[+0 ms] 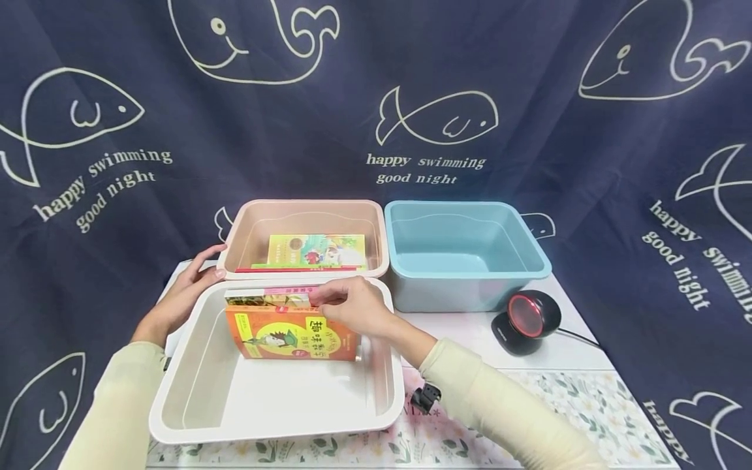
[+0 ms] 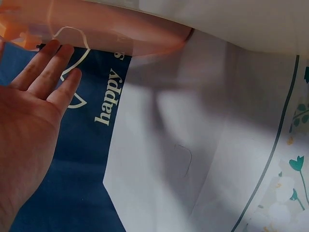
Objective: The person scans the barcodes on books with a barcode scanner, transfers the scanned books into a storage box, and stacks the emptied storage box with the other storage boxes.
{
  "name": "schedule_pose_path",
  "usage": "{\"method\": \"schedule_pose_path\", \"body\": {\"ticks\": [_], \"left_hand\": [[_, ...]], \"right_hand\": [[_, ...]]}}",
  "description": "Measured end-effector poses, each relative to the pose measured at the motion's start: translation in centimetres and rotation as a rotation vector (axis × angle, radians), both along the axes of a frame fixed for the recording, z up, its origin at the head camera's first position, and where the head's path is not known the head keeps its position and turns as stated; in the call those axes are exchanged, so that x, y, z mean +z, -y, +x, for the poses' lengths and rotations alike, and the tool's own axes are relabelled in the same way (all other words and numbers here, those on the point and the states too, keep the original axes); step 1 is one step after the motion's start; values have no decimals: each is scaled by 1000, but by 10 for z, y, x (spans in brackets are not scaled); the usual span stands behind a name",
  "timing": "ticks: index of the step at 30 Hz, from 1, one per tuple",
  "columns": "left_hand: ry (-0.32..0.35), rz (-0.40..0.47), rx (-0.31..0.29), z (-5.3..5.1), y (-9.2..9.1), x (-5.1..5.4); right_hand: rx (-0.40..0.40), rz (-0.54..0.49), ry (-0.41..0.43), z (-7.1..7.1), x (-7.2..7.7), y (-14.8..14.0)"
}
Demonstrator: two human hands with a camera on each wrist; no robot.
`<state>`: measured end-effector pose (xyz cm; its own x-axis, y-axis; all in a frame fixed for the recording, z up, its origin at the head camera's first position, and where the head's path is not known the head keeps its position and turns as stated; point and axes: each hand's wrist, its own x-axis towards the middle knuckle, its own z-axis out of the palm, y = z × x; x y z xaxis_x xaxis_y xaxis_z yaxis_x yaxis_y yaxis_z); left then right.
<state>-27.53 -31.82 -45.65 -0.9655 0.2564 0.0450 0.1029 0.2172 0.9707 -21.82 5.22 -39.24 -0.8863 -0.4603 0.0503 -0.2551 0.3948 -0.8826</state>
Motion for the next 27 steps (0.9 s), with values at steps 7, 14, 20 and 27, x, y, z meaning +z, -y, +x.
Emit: {"method": "schedule_pose_path", "body": {"ticks": [7,14,20,27], "left_hand": [[2,-16,-1,0,0,0],[-5,9,-9,1,0,0],[-9,-18,10,2,2,2],[-9,-65,23,2,2,3]], "right_hand": [[-9,81,19,0,-1,-3],[12,179,0,-2,-3,0],[28,202,-17,-5,-4,5],[26,204,-35,-5,-8,6]]}}
